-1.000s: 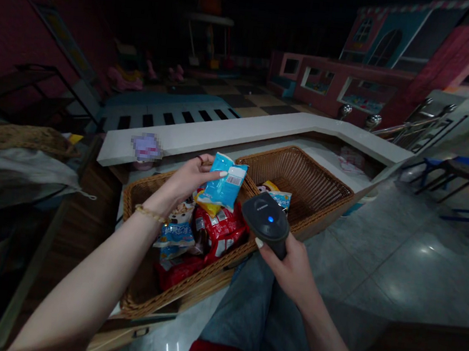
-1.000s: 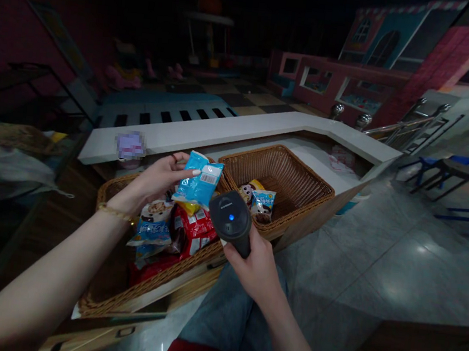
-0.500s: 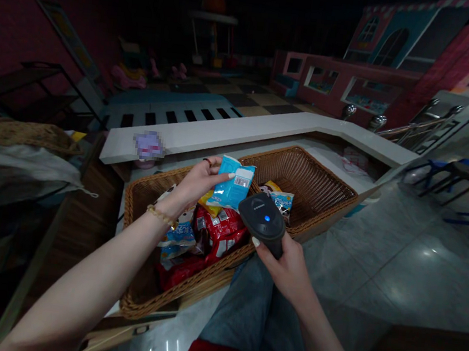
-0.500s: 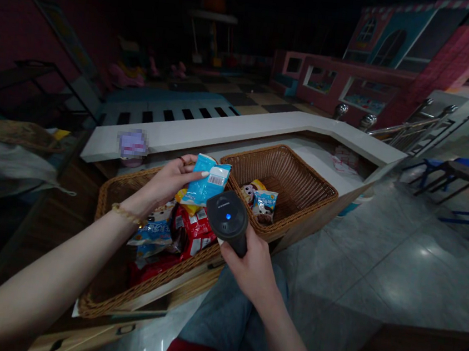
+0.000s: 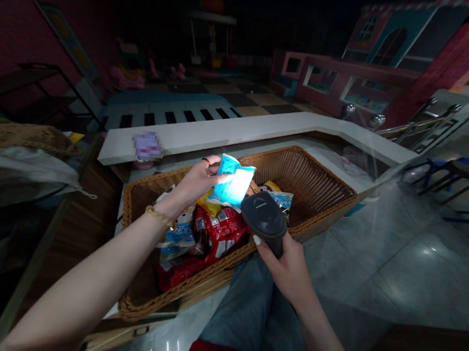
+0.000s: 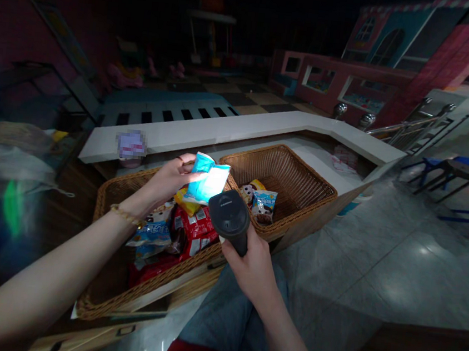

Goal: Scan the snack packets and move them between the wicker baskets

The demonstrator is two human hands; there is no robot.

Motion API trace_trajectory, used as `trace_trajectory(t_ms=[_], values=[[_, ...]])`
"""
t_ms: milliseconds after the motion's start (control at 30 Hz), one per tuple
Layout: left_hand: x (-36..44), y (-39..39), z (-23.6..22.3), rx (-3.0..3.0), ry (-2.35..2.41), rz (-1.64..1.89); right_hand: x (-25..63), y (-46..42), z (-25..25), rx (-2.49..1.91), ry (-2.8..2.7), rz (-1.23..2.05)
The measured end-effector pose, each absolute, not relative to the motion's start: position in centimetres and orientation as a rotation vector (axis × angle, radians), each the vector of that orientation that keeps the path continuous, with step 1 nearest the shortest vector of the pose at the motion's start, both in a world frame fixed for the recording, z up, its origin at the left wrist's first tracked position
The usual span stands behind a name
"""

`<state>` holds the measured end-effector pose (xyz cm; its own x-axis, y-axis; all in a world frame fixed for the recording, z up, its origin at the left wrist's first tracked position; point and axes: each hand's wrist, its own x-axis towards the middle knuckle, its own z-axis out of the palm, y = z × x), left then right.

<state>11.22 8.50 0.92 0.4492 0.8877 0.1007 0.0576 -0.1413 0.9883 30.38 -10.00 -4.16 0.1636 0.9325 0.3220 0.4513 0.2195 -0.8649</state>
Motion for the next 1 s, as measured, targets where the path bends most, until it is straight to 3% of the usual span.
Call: trace_trajectory(t_ms=[633,833,1000], values=[[11.9,8.1,1.0,1.344,0.853,1.001,32.1,-10.9,-4.7,-1.484,-1.387,0.484],[13.8,6.8,0.8,1.196,0.718,0.857,32.5,-11.6,-4.9,-1.480,-1.375,0.504],[13.3,7.1,0.8,1.416,0.735,0.834,32.3,-11.8,-4.9,-1.459,-1.375,0.505]])
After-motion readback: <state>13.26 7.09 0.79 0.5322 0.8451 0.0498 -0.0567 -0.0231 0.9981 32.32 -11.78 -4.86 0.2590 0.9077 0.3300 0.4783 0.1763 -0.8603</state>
